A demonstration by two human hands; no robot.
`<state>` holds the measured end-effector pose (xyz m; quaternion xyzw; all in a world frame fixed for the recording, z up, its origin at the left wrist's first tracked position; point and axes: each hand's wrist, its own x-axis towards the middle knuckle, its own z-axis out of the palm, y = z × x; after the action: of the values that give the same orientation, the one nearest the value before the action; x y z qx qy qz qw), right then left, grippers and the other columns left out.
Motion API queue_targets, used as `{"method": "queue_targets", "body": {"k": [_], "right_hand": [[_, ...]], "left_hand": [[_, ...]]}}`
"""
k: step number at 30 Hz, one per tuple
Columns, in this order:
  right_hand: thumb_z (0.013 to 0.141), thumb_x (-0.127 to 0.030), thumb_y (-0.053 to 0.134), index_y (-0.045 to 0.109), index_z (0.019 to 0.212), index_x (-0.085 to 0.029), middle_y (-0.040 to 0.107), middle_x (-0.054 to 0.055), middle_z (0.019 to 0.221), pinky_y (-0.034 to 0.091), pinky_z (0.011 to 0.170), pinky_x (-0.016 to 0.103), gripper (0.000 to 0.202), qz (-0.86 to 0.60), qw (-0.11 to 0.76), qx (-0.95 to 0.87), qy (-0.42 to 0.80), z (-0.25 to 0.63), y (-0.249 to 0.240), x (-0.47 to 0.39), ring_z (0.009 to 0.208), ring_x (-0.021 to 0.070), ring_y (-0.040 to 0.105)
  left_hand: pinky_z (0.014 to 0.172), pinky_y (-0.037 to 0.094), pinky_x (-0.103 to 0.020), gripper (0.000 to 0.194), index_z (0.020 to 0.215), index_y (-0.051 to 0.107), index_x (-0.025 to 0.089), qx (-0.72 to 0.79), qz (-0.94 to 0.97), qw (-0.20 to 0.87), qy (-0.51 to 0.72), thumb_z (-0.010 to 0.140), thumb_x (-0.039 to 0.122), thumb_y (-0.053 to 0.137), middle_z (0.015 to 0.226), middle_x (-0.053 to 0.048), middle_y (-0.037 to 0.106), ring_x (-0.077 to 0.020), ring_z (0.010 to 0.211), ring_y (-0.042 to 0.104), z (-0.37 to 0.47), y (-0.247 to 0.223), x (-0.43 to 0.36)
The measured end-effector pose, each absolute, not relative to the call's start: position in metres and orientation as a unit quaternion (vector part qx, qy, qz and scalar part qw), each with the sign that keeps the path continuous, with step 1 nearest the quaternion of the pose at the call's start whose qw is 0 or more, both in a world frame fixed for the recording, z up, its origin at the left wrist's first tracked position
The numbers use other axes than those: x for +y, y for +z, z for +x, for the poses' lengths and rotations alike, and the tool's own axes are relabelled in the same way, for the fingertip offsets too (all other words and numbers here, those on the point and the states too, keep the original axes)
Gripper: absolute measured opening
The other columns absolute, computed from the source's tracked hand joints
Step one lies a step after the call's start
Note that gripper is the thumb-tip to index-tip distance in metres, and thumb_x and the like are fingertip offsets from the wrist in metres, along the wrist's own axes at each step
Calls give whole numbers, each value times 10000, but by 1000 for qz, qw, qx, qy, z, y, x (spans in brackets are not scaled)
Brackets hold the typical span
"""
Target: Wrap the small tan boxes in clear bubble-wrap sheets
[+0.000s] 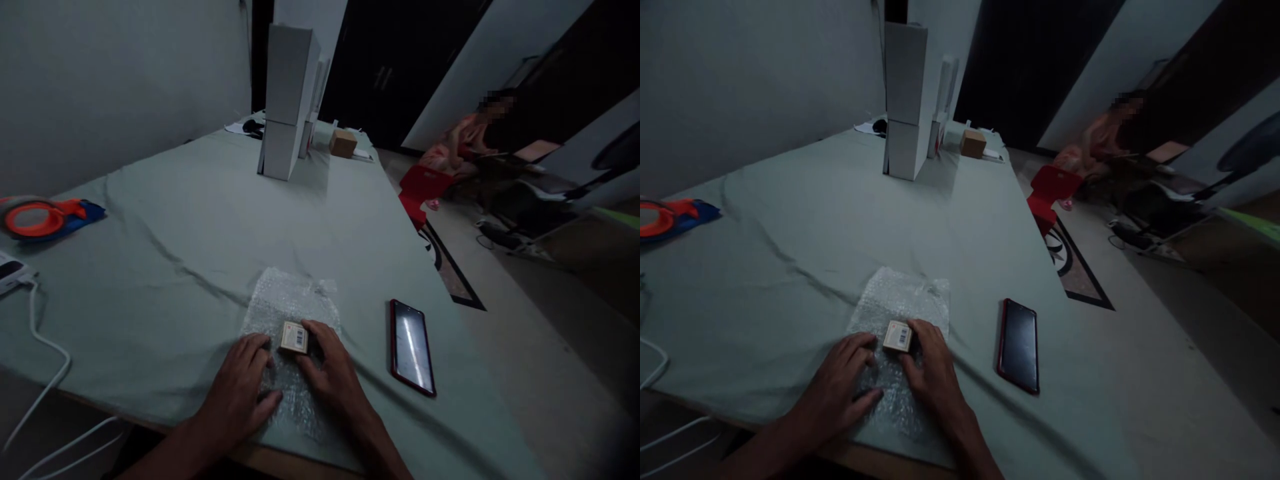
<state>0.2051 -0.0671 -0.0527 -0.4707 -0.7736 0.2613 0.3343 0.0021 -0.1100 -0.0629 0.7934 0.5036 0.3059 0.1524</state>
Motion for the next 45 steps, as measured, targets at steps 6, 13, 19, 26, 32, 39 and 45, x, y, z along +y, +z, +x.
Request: {"method": "queue_targets", "body": {"k": [6,13,19,26,32,39,45], "right_hand": [[789,-154,592,504,1225,-231,589,98,1216,481,955,415,451,-478,351,-753,284,207,-45,-73,1124,252,568],[786,-121,589,428,1317,-249,568,108,1270,451,993,490,570,-453,330,-785,264,205,-60,-78,1175,270,545],[808,-141,597,464,1291,-244,586,110,1244,469,974,493,512,-464,342,-778,248,199,-59,-77,1153,271,561],[807,-163,591,392,1379,-236,539,128,1327,440,1020,509,610,-465,329,-786,242,202,-66,-77,1224,283,520],[799,-151,583,351,1416,-229,497,133,1379,418,1050,501,664,-466,313,-784,265,206,-63,-78,1272,282,485],[810,-148,566,384,1389,-231,535,127,1335,434,1028,496,612,-466,328,-777,268,203,-63,-79,1233,275,517],[786,-140,578,439,1355,-232,564,114,1307,451,1013,479,593,-470,331,-773,268,203,-60,-78,1204,272,541]], "left_hand": [[1030,410,-524,365,986,490,211,518,798,155,267,685,186,695,1295,-121,535,-325,1240,463,-2,-63,-107],[1053,387,-525,376,984,488,207,494,815,161,255,676,200,703,1317,-118,531,-321,1279,431,-10,-58,-102],[1054,391,-527,419,1033,489,208,488,818,169,252,667,196,690,1319,-121,532,-320,1277,441,-15,-56,-99],[1071,371,-520,396,1035,507,210,478,821,183,251,672,199,665,1361,-124,496,-320,1302,408,-22,-49,-109],[1106,300,-554,566,1161,506,242,446,855,173,199,618,142,629,1457,-101,407,-340,1368,311,-30,-33,-129],[1103,294,-527,428,1019,558,226,442,870,130,177,638,30,545,1387,-90,494,-294,1313,397,-28,-41,-128],[1021,396,-467,251,860,562,199,421,859,105,273,705,8,511,1171,-85,613,-257,1141,534,-18,-45,-121]]}}
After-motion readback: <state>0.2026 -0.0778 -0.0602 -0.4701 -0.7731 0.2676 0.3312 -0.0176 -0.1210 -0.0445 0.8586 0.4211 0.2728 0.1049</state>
